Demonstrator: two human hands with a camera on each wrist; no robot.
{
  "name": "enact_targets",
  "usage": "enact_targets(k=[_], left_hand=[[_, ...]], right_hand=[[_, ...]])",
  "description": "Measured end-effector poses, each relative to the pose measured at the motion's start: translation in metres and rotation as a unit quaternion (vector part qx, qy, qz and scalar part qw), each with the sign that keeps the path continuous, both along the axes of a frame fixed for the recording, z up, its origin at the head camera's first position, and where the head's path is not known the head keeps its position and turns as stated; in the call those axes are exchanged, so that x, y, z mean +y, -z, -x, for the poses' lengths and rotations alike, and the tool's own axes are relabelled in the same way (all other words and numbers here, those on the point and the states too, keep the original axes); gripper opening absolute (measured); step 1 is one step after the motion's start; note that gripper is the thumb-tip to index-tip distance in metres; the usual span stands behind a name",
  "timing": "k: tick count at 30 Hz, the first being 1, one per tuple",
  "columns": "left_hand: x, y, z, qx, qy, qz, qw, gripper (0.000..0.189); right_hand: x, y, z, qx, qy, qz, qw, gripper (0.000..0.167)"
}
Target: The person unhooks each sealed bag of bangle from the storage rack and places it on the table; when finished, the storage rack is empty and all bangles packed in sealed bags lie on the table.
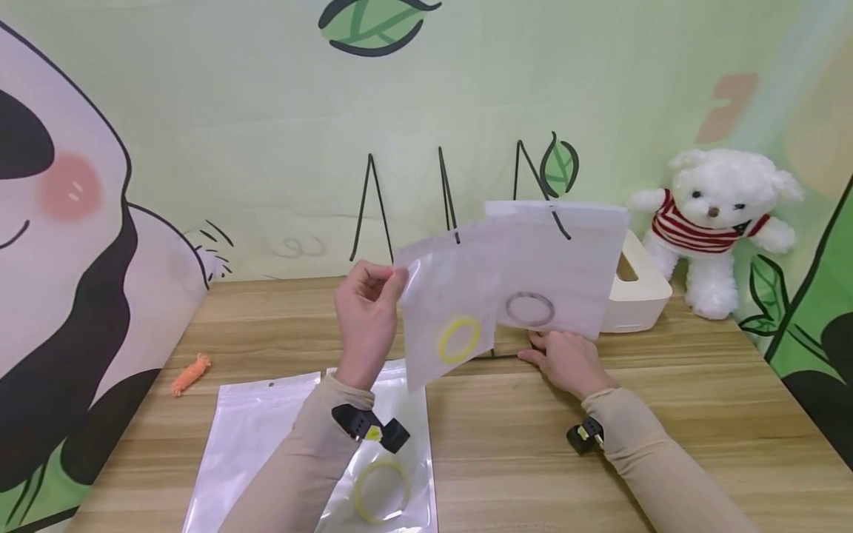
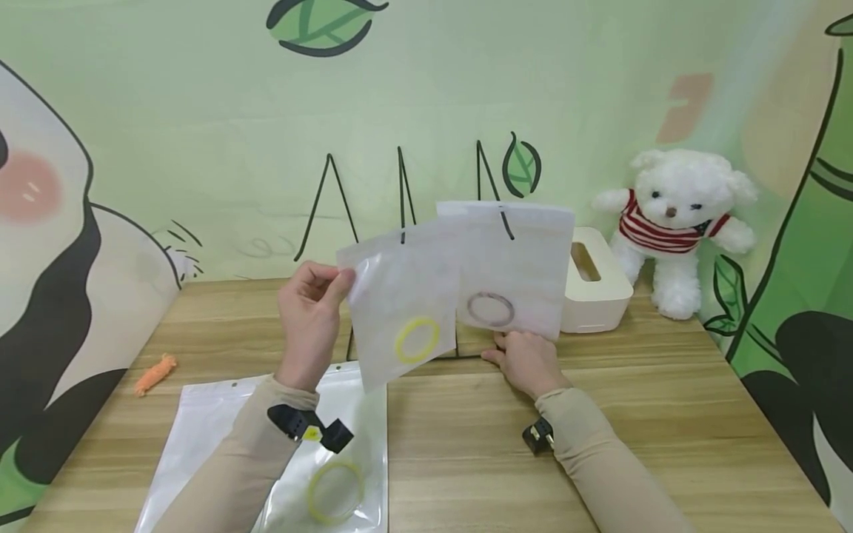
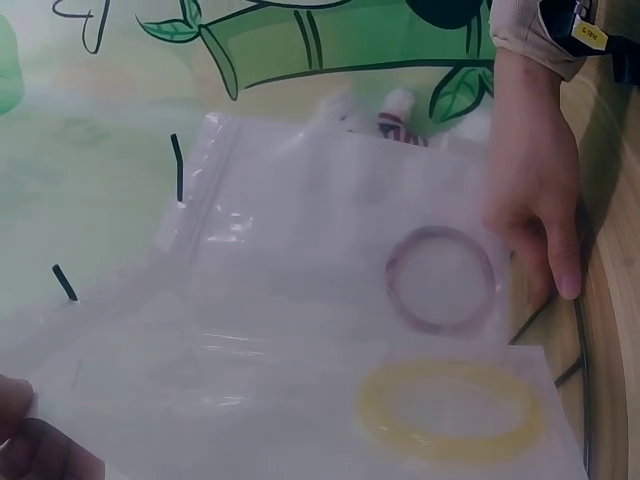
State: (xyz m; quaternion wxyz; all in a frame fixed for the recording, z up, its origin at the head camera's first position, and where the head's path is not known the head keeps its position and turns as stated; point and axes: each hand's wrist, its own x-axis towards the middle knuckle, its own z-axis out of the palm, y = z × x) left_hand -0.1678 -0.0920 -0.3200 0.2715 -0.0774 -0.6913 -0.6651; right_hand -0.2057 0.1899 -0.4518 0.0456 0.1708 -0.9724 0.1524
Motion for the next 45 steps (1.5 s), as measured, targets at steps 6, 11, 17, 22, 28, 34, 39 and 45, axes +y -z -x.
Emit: enact_targets(k=[6,11,17,22,28,34,39,45], left_hand=[[-0.001,0.000,-0.004,-0.006,0.005,-0.003,1.0000,0.014],[-0.001,0.000,-0.007,-0.001,0.014,-0.009,0.9999,0.012],[-0.001,-0.001,-0.010,-0.002,0.020,-0.006,0.9998,0.012],[0.000,-0.003,-0.014,0.005,0.023,-0.007,0.9997,0.012],[0.002,-0.003,-0.020,0.002,0.039,-0.010,0.9992,0.010],[0.005,-0.002,-0.029,0.001,0.051,-0.019,0.9985,0.009],[0.011,0.001,-0.038,-0.026,0.073,-0.045,0.9960,0.010],[0.017,0.010,-0.049,-0.084,0.093,-0.066,0.9899,0.011]], right_hand=[[0.001,0.001,0.000,-0.007,0.004,-0.005,1.0000,0.050],[0.000,0.000,0.000,-0.008,0.004,-0.013,0.9999,0.049],[0.000,0.000,0.000,-0.006,0.002,-0.019,0.9998,0.049],[0.000,-0.001,0.000,0.007,-0.002,-0.015,0.9999,0.046],[-0.001,-0.001,0.000,0.014,-0.005,-0.008,0.9999,0.041],[0.000,0.001,0.001,0.018,-0.008,-0.006,0.9998,0.029],[0.001,0.001,0.001,0.013,-0.004,-0.009,0.9999,0.029],[0.002,0.001,0.003,0.009,0.008,-0.017,0.9998,0.011]])
